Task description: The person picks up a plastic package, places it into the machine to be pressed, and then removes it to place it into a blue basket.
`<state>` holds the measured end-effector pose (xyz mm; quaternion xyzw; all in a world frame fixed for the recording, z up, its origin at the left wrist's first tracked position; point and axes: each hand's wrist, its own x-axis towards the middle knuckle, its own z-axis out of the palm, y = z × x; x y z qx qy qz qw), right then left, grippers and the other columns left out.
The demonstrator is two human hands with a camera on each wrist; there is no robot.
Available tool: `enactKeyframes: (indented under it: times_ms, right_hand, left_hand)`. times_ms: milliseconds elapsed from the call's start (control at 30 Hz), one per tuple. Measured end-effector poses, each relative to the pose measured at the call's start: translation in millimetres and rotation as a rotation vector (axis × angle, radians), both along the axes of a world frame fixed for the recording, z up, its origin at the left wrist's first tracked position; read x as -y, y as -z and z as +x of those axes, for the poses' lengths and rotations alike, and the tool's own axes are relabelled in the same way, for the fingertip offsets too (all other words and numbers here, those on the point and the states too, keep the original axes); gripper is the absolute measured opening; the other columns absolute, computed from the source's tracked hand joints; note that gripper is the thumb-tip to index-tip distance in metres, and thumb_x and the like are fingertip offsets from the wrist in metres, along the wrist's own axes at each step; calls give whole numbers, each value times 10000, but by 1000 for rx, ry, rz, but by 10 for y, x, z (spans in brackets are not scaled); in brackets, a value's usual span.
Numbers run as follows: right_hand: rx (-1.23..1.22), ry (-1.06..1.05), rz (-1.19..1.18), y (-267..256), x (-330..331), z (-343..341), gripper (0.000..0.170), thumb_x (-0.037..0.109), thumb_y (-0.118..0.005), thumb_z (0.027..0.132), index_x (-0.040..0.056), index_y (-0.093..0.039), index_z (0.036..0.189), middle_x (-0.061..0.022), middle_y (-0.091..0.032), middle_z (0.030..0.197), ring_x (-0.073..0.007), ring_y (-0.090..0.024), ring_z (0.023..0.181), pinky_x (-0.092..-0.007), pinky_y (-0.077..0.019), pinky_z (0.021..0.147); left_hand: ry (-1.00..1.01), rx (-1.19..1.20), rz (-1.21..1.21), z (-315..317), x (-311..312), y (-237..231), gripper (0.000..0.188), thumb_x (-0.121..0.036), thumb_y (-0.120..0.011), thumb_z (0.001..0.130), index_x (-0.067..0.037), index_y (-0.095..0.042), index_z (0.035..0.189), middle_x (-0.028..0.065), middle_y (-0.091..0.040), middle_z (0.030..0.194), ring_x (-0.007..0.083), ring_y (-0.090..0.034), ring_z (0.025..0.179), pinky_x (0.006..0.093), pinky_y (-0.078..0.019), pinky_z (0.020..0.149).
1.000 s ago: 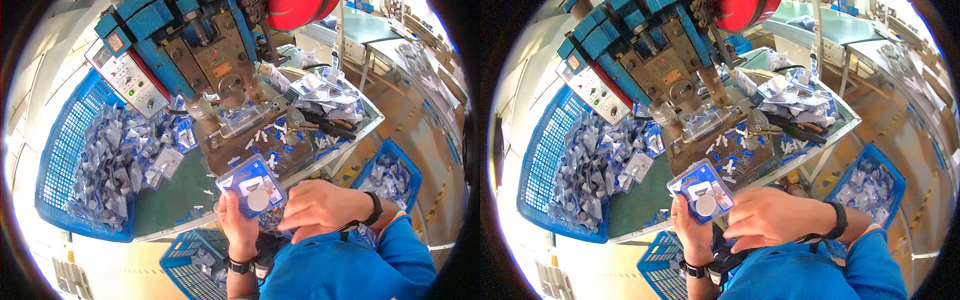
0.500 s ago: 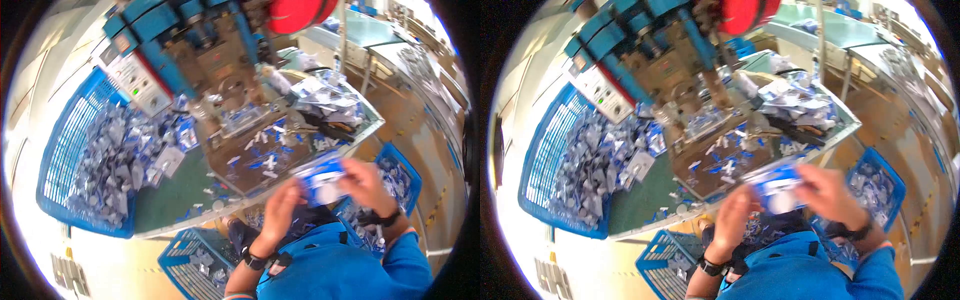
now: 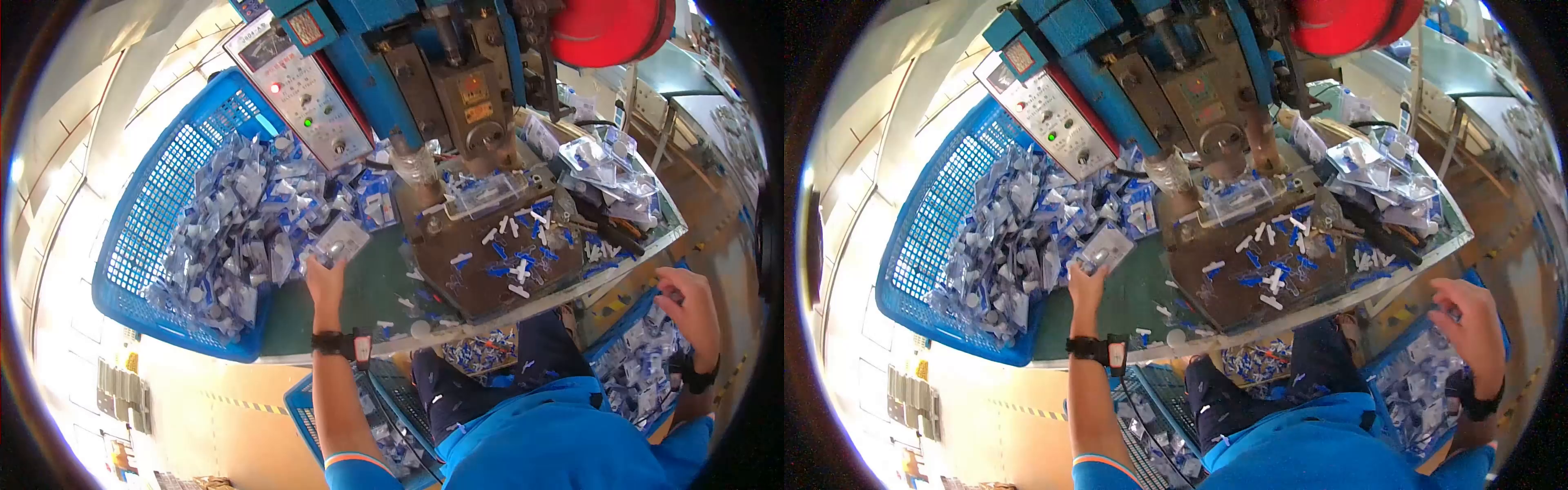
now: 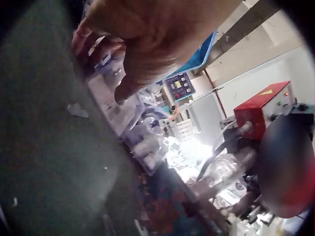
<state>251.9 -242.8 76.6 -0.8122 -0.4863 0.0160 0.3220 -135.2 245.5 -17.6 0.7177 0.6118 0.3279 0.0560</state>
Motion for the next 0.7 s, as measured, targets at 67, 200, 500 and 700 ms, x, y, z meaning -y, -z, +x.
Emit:
enactKeyframes:
  times_ms: [67, 200, 500, 700]
  right_hand:
    - [38, -122, 5, -70, -252, -63, 393, -8, -748, 693, -1, -657, 1075, -129, -665, 854, -279, -651, 755, -350, -506, 674]
    - [54, -241, 11, -202, -496, -193, 319, 25, -761, 714, 1, -681, 1022, -136, -684, 842, -273, -693, 752, -349, -531, 668]
    - [88, -525, 250, -344, -951, -333, 303, 118, -790, 781, 32, -680, 1050, -106, -682, 862, -251, -684, 723, -338, -539, 633]
    - [-182, -479, 344, -247, -1206, -702, 474, 229, -786, 817, 21, -583, 1191, -153, -624, 1048, -325, -666, 848, -395, -542, 691]
  left_hand:
    - [-83, -51, -64, 190, 62, -26, 608, -304, -749, 770, 37, -550, 1232, 247, -592, 1245, 414, -564, 1157, 458, -433, 992]
    - [-79, 77, 74, -3, -395, 501, 421, -296, -718, 778, 4, -658, 1067, 207, -686, 944, 378, -660, 886, 445, -503, 803]
    - [476, 844, 149, 1198, 1918, -870, 268, 5, -702, 808, -11, -612, 1060, 18, -556, 931, 91, -514, 791, 234, -440, 624]
    - [932, 278, 655, 1781, 2521, -530, 425, 4, -768, 694, -30, -582, 1075, 122, -631, 921, 305, -649, 840, 397, -547, 697]
